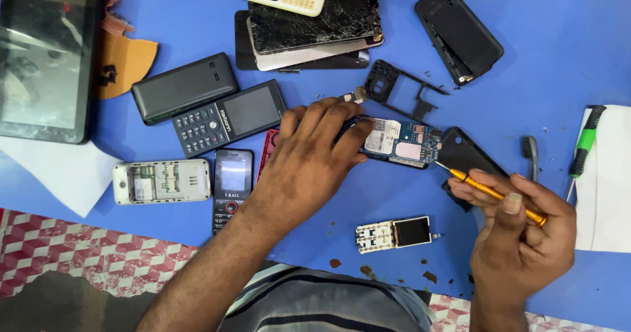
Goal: The person disassembles several mobile phones on a blue workbench using a screwdriver and a prying tool. They remove back covers, separate internal components, and handle circuit boards and screens.
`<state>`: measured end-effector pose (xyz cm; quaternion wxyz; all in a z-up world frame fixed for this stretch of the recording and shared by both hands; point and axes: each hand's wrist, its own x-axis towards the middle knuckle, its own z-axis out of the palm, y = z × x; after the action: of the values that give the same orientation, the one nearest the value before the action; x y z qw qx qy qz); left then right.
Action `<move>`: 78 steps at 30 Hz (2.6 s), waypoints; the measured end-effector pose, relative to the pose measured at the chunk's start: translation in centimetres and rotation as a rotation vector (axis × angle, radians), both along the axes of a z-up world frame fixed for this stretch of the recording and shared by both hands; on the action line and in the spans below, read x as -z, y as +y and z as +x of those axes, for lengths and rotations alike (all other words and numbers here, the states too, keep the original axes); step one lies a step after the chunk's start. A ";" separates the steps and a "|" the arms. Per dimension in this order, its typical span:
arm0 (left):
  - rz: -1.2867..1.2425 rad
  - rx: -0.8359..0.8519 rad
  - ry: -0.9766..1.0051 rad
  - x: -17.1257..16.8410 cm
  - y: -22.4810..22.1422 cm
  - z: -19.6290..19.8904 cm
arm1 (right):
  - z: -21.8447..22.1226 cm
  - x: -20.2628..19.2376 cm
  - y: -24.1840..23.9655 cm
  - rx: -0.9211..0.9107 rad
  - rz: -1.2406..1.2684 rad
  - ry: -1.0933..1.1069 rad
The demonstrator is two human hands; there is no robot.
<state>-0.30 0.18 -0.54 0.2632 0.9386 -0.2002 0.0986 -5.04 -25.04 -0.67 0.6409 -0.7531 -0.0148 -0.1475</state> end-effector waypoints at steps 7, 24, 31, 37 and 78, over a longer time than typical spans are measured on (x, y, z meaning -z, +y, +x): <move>-0.008 0.027 -0.081 0.2 -0.1 -0.1 | -0.2 0.1 -0.1 -0.015 0.020 -0.053; 0.090 0.103 -0.238 0.4 -0.4 -0.5 | -0.6 0.3 0.1 -0.096 -0.138 -0.104; 0.066 0.106 -0.292 0.1 -0.3 -0.8 | -0.8 0.9 -0.1 -0.125 -0.145 -0.097; -0.001 0.079 -0.292 -0.2 -0.2 -1.0 | -0.8 1.1 -0.2 -0.122 -0.158 -0.125; -0.051 0.194 0.211 -2.7 1.3 -4.0 | -3.3 -1.8 3.0 -0.486 -1.079 -0.235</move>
<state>-4.34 1.50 2.12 0.3147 0.9130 -0.2587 -0.0217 -8.30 -22.05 1.17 0.1778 -0.9258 -0.3298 -0.0506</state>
